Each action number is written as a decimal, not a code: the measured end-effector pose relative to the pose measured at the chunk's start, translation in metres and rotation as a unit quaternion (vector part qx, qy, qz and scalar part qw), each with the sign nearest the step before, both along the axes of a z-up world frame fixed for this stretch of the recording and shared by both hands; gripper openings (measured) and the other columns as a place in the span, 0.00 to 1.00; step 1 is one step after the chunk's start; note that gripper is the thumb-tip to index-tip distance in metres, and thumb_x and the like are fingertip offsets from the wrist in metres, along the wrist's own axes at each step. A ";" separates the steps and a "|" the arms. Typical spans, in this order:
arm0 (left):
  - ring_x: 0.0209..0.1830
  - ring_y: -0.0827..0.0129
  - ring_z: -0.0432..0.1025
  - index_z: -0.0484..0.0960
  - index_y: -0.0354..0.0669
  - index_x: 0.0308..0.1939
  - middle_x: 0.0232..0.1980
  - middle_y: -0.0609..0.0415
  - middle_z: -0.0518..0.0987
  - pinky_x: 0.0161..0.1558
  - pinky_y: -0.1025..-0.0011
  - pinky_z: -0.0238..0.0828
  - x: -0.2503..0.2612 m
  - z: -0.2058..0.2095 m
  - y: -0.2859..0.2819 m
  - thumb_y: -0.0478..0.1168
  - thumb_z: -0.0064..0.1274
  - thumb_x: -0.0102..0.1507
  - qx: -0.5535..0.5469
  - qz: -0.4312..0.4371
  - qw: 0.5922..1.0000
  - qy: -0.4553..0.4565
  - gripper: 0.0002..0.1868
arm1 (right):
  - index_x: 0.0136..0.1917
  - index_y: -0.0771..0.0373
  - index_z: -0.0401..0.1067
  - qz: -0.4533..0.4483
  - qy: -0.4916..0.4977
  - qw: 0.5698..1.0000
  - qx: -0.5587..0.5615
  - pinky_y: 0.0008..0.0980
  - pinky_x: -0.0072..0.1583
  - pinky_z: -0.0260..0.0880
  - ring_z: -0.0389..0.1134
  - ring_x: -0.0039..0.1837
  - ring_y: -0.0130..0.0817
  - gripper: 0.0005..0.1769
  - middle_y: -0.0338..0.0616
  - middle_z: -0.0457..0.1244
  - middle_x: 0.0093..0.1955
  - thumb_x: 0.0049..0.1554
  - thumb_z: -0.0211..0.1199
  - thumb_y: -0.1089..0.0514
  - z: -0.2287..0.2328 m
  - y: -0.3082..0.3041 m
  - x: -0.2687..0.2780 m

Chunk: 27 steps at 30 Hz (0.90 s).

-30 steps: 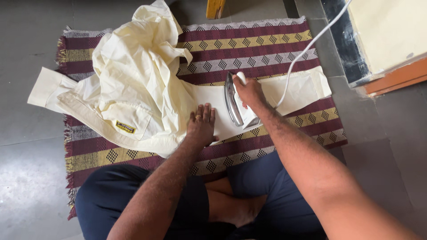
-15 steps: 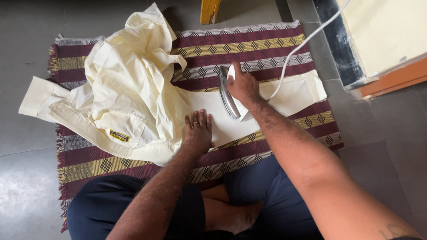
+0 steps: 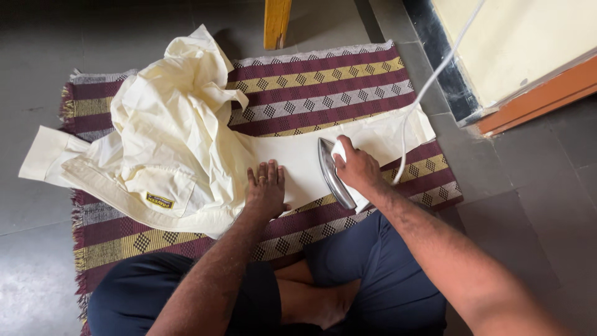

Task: The person irons a light-colored shirt laid out on a patterned mat on the floor. They use an electric iron to smooth the sleeves and body of the shirt, periodically adjusting the fabric with their hands.

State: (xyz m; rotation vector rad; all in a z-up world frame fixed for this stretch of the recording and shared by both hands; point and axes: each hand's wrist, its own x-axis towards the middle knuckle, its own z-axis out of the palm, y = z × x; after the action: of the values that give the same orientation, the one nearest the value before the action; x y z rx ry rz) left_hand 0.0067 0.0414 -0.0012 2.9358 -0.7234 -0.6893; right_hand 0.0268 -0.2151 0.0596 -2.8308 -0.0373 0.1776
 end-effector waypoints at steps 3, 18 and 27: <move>0.85 0.43 0.33 0.38 0.35 0.81 0.85 0.35 0.36 0.77 0.35 0.28 0.000 0.003 -0.001 0.69 0.56 0.60 0.006 0.011 1.000 0.005 0.63 | 0.74 0.54 0.53 -0.020 -0.040 0.999 -0.026 0.59 0.47 0.73 0.73 0.41 0.61 0.31 0.59 0.69 0.38 0.62 0.59 0.49 0.002 -0.003 -0.006; 0.84 0.52 0.24 0.33 0.50 0.81 0.85 0.44 0.30 0.76 0.44 0.18 0.025 -0.016 -0.050 0.76 0.22 0.65 -0.073 0.090 0.993 -0.025 0.51 | 0.73 0.54 0.56 -0.074 -0.029 0.996 -0.035 0.58 0.48 0.71 0.72 0.41 0.61 0.29 0.58 0.68 0.35 0.62 0.58 0.48 0.011 -0.028 0.026; 0.82 0.53 0.28 0.37 0.45 0.79 0.81 0.42 0.36 0.74 0.45 0.20 0.021 -0.036 -0.049 0.73 0.16 0.69 -0.173 0.080 0.908 -0.373 0.46 | 0.74 0.53 0.56 -0.063 -0.066 0.994 -0.057 0.54 0.48 0.73 0.73 0.43 0.58 0.31 0.58 0.70 0.38 0.61 0.60 0.47 -0.001 -0.050 0.066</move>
State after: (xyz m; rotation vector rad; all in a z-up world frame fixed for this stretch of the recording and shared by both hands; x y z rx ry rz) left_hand 0.0275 -0.0072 -0.0373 2.8090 -0.5329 0.5661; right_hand 0.0929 -0.2650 0.0587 -2.9420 0.1254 -0.0369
